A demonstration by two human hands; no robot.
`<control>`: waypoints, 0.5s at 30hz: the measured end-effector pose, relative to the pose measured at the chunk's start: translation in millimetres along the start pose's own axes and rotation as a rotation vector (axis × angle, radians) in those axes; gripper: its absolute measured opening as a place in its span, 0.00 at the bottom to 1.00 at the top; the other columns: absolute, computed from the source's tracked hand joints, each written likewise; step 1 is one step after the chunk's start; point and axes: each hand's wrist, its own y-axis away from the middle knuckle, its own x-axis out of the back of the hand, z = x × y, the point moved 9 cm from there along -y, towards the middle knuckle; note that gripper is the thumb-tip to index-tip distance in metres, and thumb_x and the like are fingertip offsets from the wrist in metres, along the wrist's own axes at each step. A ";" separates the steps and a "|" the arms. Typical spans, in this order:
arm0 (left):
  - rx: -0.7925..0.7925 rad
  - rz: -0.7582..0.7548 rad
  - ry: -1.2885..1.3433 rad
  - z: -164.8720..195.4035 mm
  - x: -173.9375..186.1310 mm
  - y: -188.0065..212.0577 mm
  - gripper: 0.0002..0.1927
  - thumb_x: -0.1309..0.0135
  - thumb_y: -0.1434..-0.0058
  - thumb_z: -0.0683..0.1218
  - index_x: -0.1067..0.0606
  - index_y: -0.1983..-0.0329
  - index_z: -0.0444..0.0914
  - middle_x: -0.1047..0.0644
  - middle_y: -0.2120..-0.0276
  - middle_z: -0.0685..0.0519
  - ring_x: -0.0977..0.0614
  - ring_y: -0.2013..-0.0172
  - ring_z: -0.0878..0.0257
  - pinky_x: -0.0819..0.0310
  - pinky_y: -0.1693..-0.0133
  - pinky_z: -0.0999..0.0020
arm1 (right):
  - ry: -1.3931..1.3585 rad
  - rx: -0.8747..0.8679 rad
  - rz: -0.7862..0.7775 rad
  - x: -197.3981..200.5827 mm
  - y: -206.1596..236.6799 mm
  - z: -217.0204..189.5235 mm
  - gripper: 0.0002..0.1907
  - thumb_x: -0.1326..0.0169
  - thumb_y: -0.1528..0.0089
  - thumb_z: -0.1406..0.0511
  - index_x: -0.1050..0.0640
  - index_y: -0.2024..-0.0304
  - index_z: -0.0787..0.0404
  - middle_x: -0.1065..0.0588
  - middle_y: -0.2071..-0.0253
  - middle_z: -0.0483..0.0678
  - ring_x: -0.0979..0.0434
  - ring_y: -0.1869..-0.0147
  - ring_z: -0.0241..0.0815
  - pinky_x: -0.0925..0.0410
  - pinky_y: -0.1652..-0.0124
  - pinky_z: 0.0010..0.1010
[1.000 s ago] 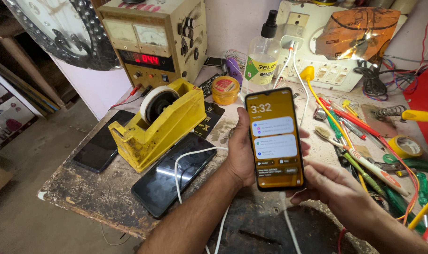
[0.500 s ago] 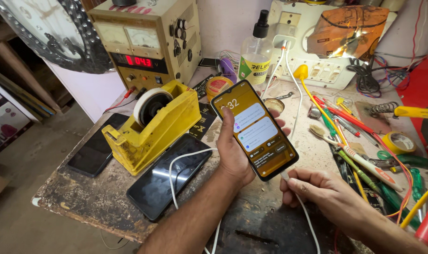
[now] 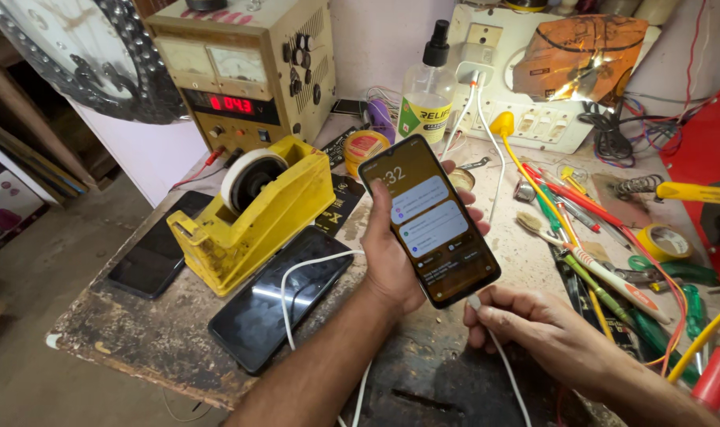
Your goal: The person works on a disassembled smartphone at a cluttered repair bench, using a green-handled screwdriver to unscrew and pry inside the phone, then detaches the old battery and presses a new battery into the phone body. They align the back cover, press it closed around the edges, and power the phone on, holding it up as the screen lights to the lock screen.
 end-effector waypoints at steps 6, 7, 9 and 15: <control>0.053 -0.069 -0.009 2.9 -7.0 -1.0 0.52 0.71 0.31 0.80 0.35 0.28 0.33 0.23 0.51 0.40 0.18 0.52 0.48 0.21 0.47 0.50 | 0.167 0.036 0.008 -1.9 -0.3 -9.4 0.16 0.50 0.35 0.59 0.22 0.52 0.63 0.20 0.66 0.45 0.22 0.59 0.33 0.28 0.56 0.26; 0.053 -0.062 -0.024 2.8 -6.5 -1.1 0.52 0.71 0.32 0.80 0.35 0.28 0.32 0.23 0.51 0.40 0.18 0.52 0.49 0.21 0.46 0.50 | 0.158 0.034 0.006 -2.5 -0.6 -8.8 0.16 0.50 0.35 0.59 0.22 0.51 0.63 0.20 0.66 0.45 0.22 0.59 0.33 0.28 0.56 0.26; 0.056 -0.069 -0.029 2.4 -7.5 -1.8 0.53 0.71 0.32 0.80 0.35 0.28 0.32 0.23 0.51 0.40 0.18 0.51 0.49 0.22 0.46 0.50 | 0.144 0.033 0.006 -1.4 -1.1 -7.9 0.17 0.49 0.35 0.59 0.21 0.50 0.63 0.19 0.65 0.45 0.21 0.59 0.33 0.28 0.56 0.27; 0.067 -0.096 -0.029 -0.8 -11.0 -1.0 0.53 0.71 0.32 0.81 0.36 0.28 0.32 0.24 0.51 0.39 0.19 0.51 0.50 0.22 0.45 0.50 | 0.115 -0.004 0.011 -1.2 -1.8 -3.6 0.21 0.50 0.36 0.57 0.21 0.46 0.62 0.18 0.64 0.46 0.19 0.58 0.34 0.27 0.56 0.27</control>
